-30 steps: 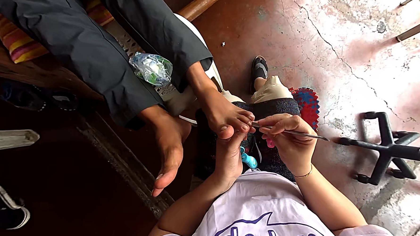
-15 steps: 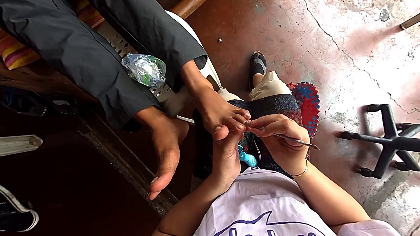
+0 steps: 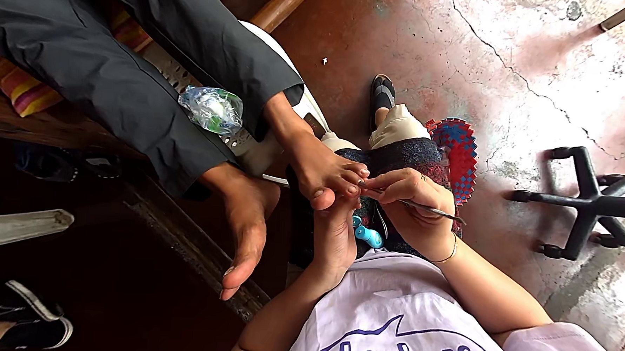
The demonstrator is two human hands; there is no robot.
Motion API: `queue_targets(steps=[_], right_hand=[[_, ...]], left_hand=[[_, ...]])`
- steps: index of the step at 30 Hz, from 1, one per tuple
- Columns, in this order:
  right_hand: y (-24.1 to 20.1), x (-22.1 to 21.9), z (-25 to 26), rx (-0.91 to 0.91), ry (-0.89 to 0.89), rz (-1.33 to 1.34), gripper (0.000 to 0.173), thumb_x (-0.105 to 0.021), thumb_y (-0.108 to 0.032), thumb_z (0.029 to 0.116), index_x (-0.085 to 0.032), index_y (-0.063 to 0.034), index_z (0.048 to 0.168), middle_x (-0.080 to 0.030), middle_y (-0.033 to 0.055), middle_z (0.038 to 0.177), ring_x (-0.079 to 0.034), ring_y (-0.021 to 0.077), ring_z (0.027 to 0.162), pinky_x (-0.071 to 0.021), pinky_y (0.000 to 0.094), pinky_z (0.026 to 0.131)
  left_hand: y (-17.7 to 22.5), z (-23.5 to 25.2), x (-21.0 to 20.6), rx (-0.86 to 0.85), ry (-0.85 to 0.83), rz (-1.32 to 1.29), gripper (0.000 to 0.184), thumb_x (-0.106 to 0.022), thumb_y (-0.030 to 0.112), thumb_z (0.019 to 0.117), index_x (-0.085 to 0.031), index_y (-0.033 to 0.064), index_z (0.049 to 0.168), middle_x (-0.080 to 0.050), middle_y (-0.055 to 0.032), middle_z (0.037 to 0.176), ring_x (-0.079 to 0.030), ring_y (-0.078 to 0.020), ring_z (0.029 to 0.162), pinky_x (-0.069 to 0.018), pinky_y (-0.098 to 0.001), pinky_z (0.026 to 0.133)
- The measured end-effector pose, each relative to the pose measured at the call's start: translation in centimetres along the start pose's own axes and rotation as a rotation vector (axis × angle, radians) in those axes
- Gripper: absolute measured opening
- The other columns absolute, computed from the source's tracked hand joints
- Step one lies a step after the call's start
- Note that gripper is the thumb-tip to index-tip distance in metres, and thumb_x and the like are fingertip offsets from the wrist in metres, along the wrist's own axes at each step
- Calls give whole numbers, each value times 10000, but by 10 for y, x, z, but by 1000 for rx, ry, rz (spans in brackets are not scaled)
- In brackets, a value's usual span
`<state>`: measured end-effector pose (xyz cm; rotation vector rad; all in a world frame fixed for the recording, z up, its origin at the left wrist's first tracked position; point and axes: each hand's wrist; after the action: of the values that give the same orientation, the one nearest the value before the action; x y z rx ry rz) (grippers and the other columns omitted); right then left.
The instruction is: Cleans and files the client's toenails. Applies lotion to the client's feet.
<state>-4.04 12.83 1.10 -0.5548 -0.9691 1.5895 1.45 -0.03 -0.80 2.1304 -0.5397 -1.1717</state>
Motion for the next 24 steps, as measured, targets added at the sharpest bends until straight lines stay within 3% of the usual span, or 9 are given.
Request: queue_targets(steps=[6,10,14,17,19,24], right_hand=[[1,-3,3,33,3,-68,106,-689,101,863,-640,10,842,-717,128,946,-727,166,927,-628,284,795],[-4,4,6,-53,-23,49,116,-683,118,856,-637,11,853,-717,121,949,-736,179,939,-645,312,799],[-1,0,7,9,-17,-39,103,-681,114,847,-645,19,833,-719,128,931,-729,169,929,-628,286,796],[-5,4,9,-61,-29,42,125,-686,129,846,-633,15,851,-715,127,944,-737,190,942,-646,327,817],[-6,2,9,-39,-33,-22,113,-683,114,850,-637,11,838,-712,117,927,-731,169,932,-635,300,805],[-10,-3,10,-48,-11,-39,113,-681,117,846,-636,14,842,-710,116,926,-729,161,929,-631,285,802]], left_hand=[[-1,0,1,2,-3,-4,85,-660,35,916,-706,101,888,-706,-36,839,-675,-103,808,-562,-269,815],[1,-1,0,15,-1,-11,106,-643,9,917,-708,84,878,-711,-55,842,-677,-115,792,-570,-276,800],[-1,0,1,16,-5,-1,80,-666,49,912,-712,104,878,-707,-37,837,-672,-105,799,-560,-270,807],[1,-1,1,24,-11,-5,79,-682,53,909,-721,102,860,-709,-41,823,-673,-104,784,-563,-269,797],[1,0,1,40,-14,-8,65,-693,79,906,-721,119,863,-711,-33,834,-672,-103,791,-562,-269,800],[5,-1,-4,140,30,-89,185,-552,109,1013,-694,126,896,-686,-30,861,-663,-114,797,-567,-278,781]])
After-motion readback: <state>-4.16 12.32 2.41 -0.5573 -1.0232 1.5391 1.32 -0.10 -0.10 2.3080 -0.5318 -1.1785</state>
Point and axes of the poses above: each hand's wrist, its own z-axis towards the middle knuckle, its own x-axis out of the back of the hand, y = z × x
